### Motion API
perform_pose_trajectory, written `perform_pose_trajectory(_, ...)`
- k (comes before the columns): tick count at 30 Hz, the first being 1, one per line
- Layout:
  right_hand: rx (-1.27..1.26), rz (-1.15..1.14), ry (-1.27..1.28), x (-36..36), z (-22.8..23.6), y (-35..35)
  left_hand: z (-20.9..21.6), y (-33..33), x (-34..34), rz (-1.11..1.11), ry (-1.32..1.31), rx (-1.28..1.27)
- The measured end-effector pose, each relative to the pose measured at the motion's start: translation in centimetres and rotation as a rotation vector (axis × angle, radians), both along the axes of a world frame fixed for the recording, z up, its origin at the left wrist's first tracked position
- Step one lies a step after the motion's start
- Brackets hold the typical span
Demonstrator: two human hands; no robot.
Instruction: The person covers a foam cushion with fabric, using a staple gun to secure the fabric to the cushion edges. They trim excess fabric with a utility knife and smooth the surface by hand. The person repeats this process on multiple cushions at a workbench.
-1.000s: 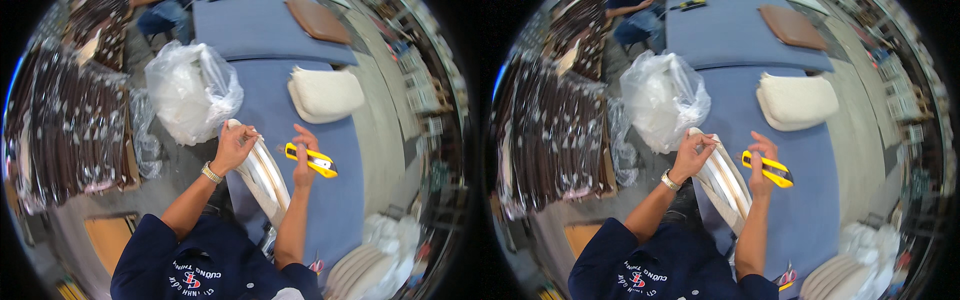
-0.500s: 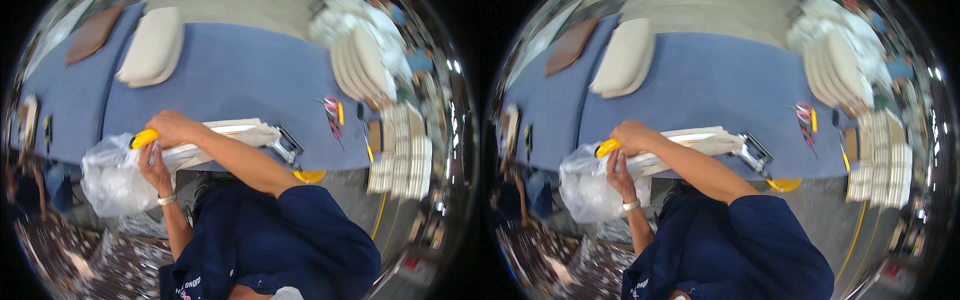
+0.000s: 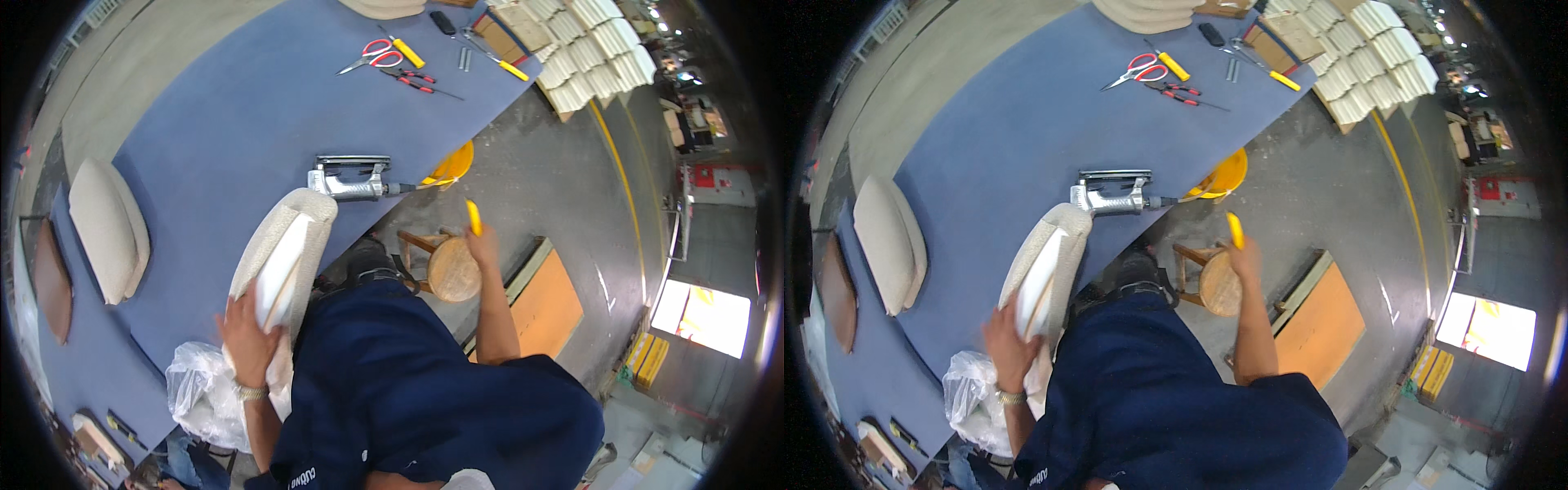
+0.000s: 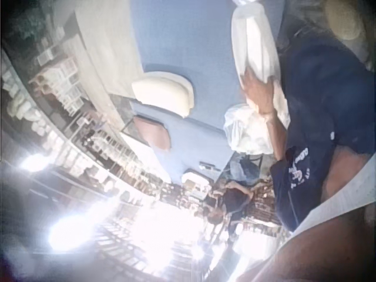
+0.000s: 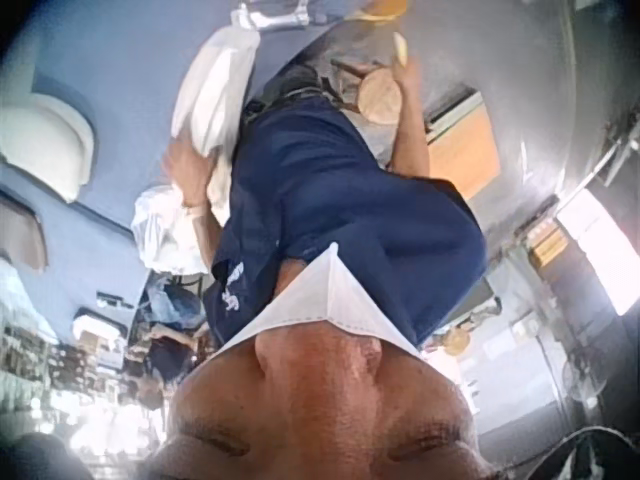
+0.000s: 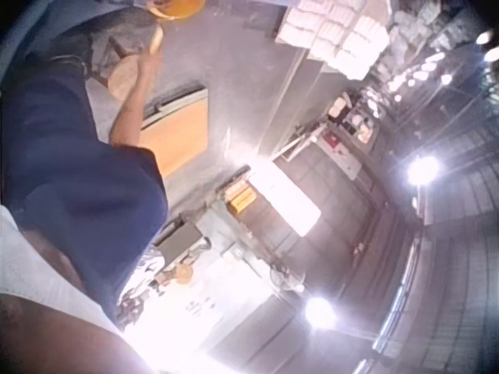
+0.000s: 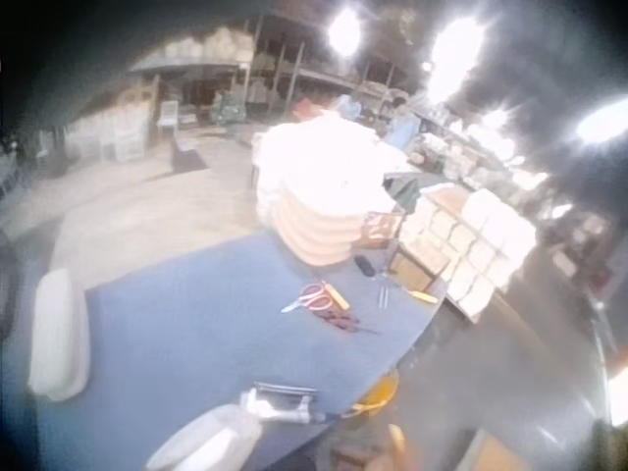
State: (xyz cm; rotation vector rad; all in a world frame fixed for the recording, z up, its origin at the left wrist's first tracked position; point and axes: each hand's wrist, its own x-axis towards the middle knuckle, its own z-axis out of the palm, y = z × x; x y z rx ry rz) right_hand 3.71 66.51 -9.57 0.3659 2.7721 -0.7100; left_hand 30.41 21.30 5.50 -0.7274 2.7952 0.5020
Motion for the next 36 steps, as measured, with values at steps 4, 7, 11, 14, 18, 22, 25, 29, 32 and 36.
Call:
perform_pose_trajectory(4,0.118,-0.104,-0.113,-0.1,-6.0,7.5,-3.7,2.6,-2.0,0.116,0.135,0.009)
perform_pose_trajectory(7,0.150,-0.242,-0.011,-8.9,-11.2,12.2,-5.2,4.1,-0.3,0.196,0.196,0.002)
perform_pose_trajectory(11,0.007,-0.189,0.241,-18.7,-9.8,11.6,-6.5,5.5,-1.8,0.201,0.274,-0.086)
perform_pose_trajectory(14,0.024,0.164,0.341,-20.1,-4.2,0.7,-7.7,7.7,-1.4,0.274,0.269,-0.204)
perform_pose_trajectory(18,-0.096,0.702,0.192,-19.4,-1.2,-10.0,-8.7,8.8,-2.3,0.319,0.278,-0.250)
perform_pose_trajectory(22,-0.139,0.727,0.443,-20.9,0.2,-16.8,-7.9,8.5,-2.9,0.329,0.277,-0.194)
perform_pose_trajectory(25,-0.303,0.907,0.431,-17.0,2.2,-20.9,-7.2,8.4,-2.9,0.341,0.265,-0.172)
perform_pose_trajectory(29,-0.208,1.324,0.233,-7.6,-0.3,-23.9,-6.3,7.8,-2.9,0.331,0.240,-0.161)
perform_pose_trajectory(32,-0.267,1.276,0.292,-7.8,-2.5,-25.3,-3.5,6.5,-3.5,0.340,0.211,-0.081)
perform_pose_trajectory(36,-0.306,1.117,0.381,-11.7,-2.2,-25.8,0.4,6.2,-5.6,0.295,0.136,0.006)
